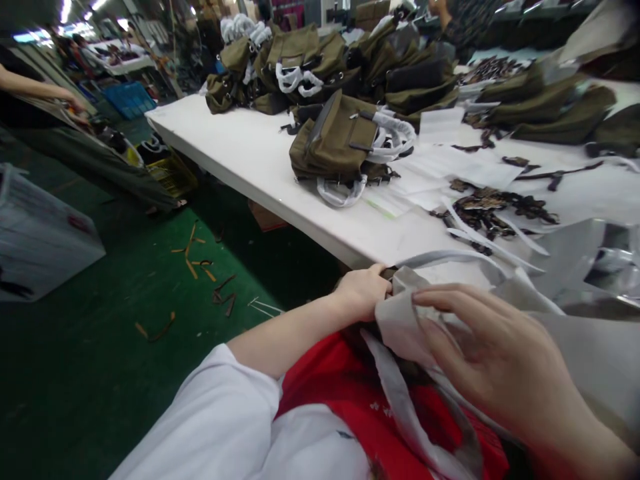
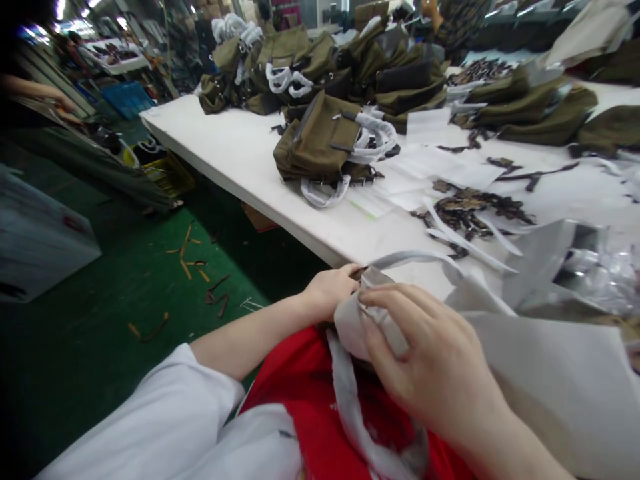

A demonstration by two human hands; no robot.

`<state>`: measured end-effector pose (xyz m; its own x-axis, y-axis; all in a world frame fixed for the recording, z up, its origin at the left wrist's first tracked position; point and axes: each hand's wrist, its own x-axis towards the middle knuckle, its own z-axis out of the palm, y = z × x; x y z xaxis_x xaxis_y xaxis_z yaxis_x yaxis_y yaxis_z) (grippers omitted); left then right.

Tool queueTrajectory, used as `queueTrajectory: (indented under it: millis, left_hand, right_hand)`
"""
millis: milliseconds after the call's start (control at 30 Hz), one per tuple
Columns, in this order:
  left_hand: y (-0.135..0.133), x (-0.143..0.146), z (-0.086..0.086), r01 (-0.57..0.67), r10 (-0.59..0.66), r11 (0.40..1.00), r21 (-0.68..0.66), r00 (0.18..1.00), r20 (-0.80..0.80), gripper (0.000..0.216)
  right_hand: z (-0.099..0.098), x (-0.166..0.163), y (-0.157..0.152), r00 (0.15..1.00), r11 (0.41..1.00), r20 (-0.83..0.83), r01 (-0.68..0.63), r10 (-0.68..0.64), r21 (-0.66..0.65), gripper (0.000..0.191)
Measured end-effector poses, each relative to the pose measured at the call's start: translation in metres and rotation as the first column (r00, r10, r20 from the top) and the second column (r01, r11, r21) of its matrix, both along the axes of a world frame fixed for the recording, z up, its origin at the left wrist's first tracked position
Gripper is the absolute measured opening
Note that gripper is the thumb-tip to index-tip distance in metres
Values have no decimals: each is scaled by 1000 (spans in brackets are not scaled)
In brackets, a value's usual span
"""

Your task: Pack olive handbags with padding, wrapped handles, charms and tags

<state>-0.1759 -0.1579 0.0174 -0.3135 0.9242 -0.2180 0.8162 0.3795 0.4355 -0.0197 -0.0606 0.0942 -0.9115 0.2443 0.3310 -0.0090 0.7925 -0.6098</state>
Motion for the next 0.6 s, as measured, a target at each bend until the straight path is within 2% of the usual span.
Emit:
queueTrajectory:
  millis: [67,100,200,267,333,400,433,500,533,600]
  left_hand:
    - [2,5,4,6,-6,1000,-12,1000,5,37]
    - [2,5,5,14,-13,1000,-7,1000,7,38]
    - [-5,-1,8,31,-32,999,17,997,64,38]
    - [-13,-9,6,-11,3,998,62,993,117,37]
    - [-21,-16,2,-57,38,991,122,988,152,42]
    - [-23,-17,0,-73,45,983,169,985,168,45]
    - [-23,-16,0,-70,39,982,177,984,175,45]
    - [-20,-12,1,-62,27,981,183,982,188,46]
    - [-19,-9,1,-57,21,981,186,981,194,46]
    - [-17,-6,2,-64,19,975,212,978,207,47]
  right_hand:
    - [9,-5,-5,999,997,-24,-25,26,68,21]
    - [7,-7,-7,999,995,21,-34,32,99,22]
    - [-16,-7,-4,958,989,287,-45,2,143,23]
    - [-33,-3,4,925,994,380,-59,21,89,14]
    - [-41,2,14,909,996,407,-84,90,-31,12]
    - [-39,5,21,887,987,441,-84,138,-140,29]
    - [-35,5,23,871,987,477,-53,121,-153,41]
    - [-29,2,25,837,998,547,43,-9,-50,54]
    - [-29,1,24,837,995,539,88,-100,49,51]
    - [-39,2,22,886,967,414,122,-207,222,24]
